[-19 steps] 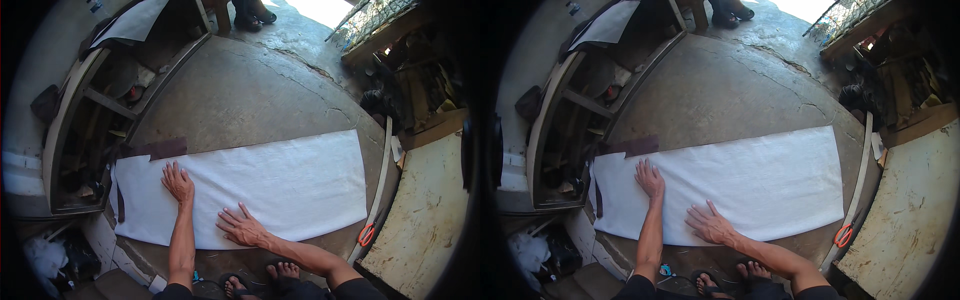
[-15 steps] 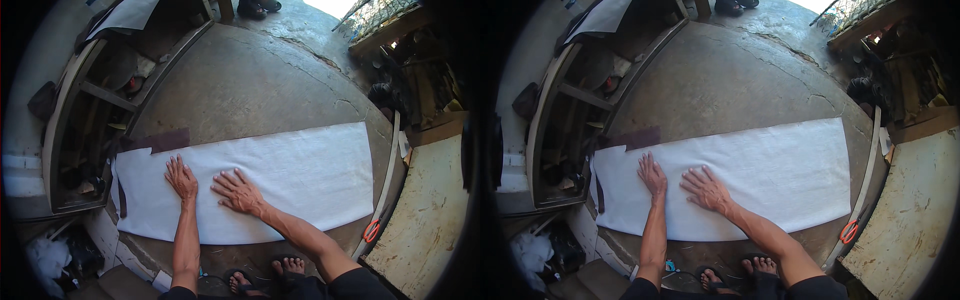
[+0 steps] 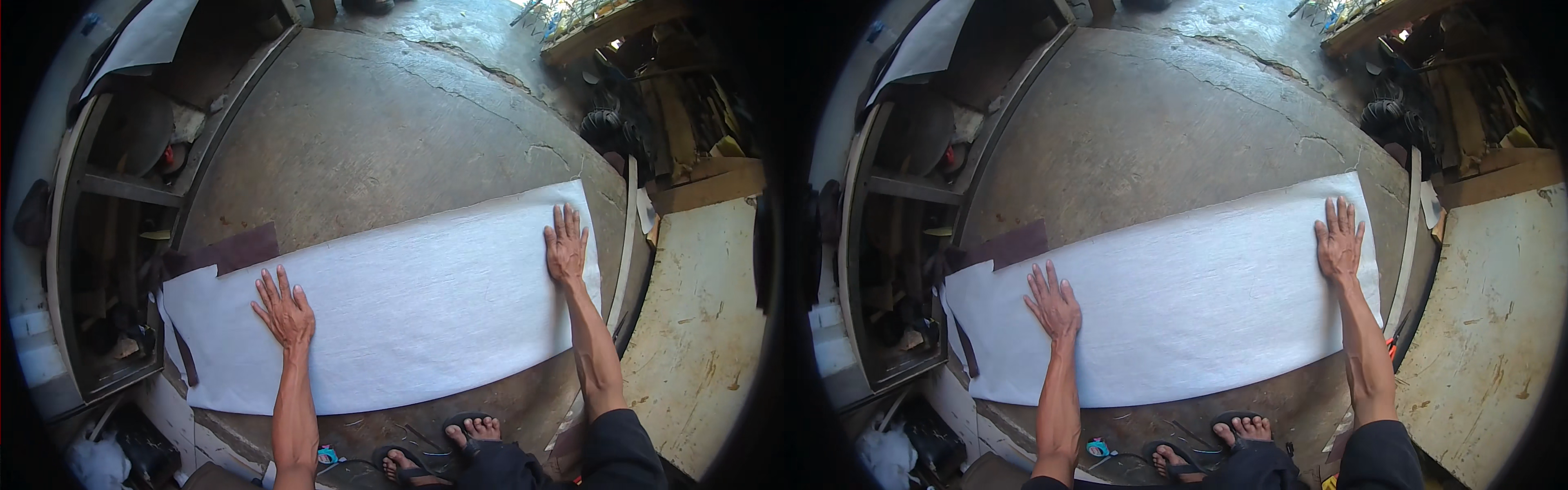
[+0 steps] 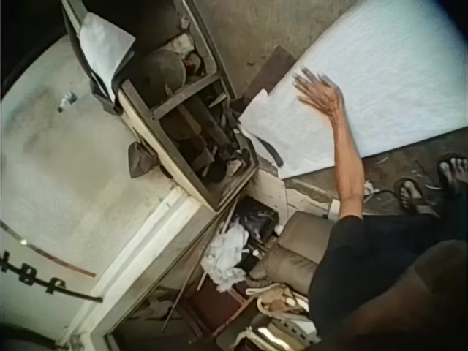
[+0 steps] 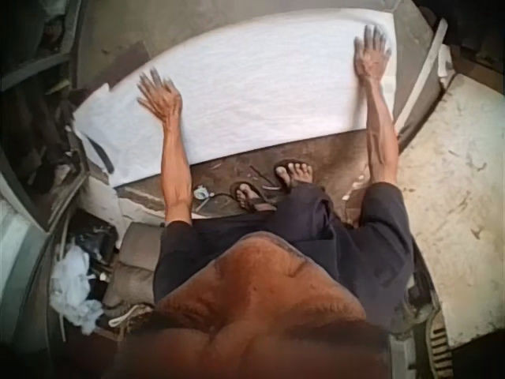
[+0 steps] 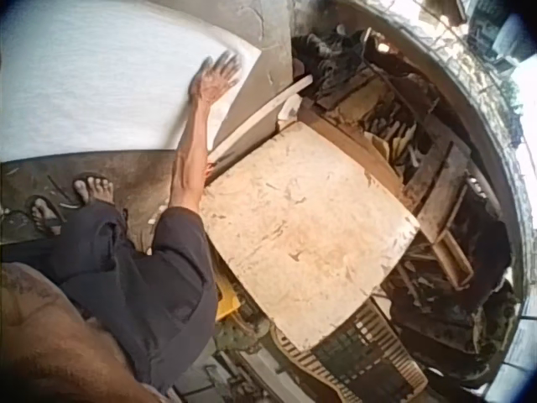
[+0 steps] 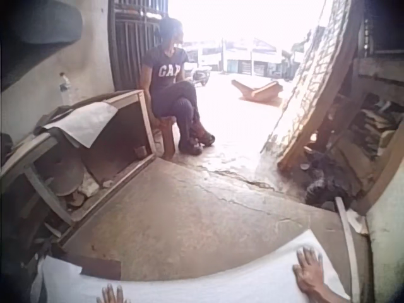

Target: The person measures and marks a piece of brown fabric on the floor using a tape measure and a pen, and then cuts the fabric with a pair of shears.

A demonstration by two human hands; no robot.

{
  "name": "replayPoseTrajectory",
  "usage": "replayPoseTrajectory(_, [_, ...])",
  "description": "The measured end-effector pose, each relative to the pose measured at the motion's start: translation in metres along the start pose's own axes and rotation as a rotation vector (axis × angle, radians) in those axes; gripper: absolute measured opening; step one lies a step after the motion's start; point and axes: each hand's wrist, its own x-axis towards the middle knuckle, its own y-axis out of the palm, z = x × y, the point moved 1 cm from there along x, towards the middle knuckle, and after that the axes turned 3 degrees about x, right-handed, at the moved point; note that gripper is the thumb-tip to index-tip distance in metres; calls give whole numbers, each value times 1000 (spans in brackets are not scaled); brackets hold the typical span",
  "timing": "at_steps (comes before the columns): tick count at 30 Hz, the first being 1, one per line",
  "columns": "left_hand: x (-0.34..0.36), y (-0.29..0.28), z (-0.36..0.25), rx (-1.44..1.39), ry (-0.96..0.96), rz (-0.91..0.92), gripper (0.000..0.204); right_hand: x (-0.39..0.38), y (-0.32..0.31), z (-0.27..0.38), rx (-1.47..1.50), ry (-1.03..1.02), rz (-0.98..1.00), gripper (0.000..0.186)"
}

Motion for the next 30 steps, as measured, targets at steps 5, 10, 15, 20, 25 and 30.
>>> replayPoseTrajectory(5, [-3,2,3,4,40,-19,58,15,-9,-51,48,65,-1,61])
replayPoseTrajectory(10, [5,5,12,32,1,30,58,-22,-21,-42,275,92,-145,60])
replayPoseTrajectory(15, [-71,-4,-27,-49,223,-21,60,-190,-44,-86,425,270,-359,42])
replayPoseTrajectory(20, [-153,-7,-42,-69,637,119,60,-321,-33,-101,430,333,-281,38])
replayPoseTrajectory(25, [-162,-45,-2,137,819,377,60,-334,-34,-132,384,443,-357,44])
replayPoseTrajectory(30, [-189,-66,81,86,834,261,54,-310,-16,-156,265,535,-283,39])
